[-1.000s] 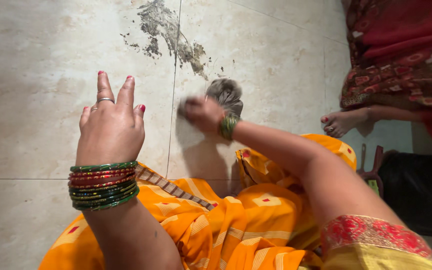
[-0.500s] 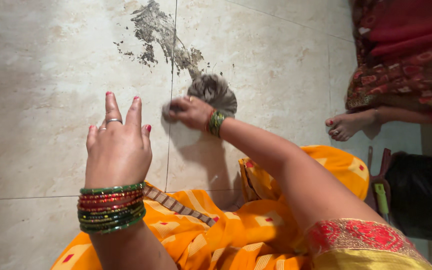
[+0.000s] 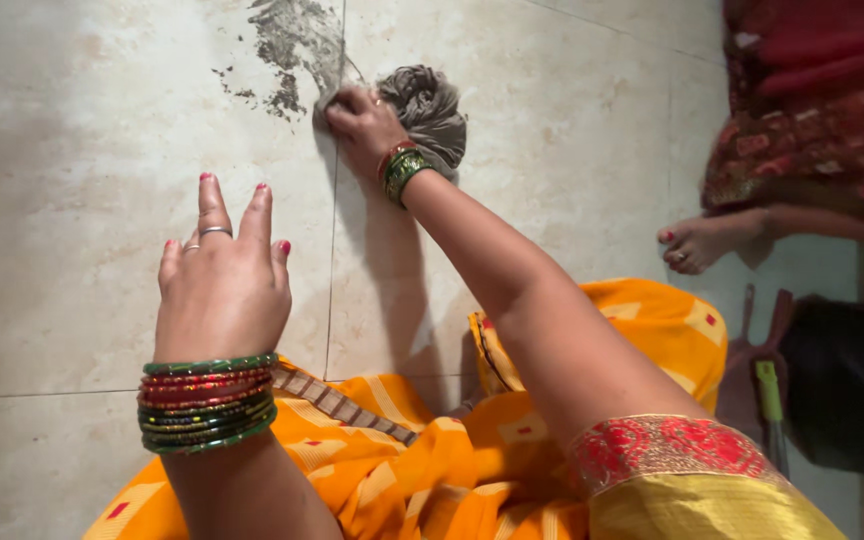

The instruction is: The person scrubs a dark stain on a tiled floor using a grey cloth. They use both hands to rub the cloth back and forth over the stain, occasionally lifting it to check progress. Another person's bare feet are visible nearby.

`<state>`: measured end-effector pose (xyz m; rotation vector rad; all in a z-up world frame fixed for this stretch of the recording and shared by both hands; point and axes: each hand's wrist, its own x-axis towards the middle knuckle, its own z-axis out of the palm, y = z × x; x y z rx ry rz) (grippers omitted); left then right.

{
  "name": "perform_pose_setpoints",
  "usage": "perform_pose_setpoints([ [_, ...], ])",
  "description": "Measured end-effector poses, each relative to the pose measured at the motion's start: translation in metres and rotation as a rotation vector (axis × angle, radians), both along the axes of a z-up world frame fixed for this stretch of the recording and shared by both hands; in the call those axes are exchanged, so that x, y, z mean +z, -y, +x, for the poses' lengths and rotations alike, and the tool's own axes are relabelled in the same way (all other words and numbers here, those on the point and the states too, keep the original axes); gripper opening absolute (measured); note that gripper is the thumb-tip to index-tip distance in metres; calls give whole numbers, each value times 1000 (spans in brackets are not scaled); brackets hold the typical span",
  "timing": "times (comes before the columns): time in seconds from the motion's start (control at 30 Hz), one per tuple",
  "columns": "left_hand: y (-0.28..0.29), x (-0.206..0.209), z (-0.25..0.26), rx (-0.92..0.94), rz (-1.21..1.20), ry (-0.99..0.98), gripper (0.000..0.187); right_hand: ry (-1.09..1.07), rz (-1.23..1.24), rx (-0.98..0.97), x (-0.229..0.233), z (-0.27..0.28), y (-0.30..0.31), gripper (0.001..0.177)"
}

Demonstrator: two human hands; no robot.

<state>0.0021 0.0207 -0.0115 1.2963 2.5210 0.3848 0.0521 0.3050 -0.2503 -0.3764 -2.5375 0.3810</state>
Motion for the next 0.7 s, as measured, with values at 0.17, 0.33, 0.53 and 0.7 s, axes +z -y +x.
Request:
perform_pose_setpoints([
  [0.17, 5, 8, 3, -24, 34, -18, 54, 99, -211, 329, 7, 67, -6, 7],
  [0.33, 0, -29, 8, -37, 5, 89, 55, 268, -265, 395, 5, 156, 3, 6],
  [0.53, -66, -158, 36, -22, -231, 221, 72, 322, -103, 544, 19, 201, -1, 18],
  [0.7, -61, -220, 30, 66, -344, 210, 95, 317, -174, 86, 11, 167, 0, 14],
])
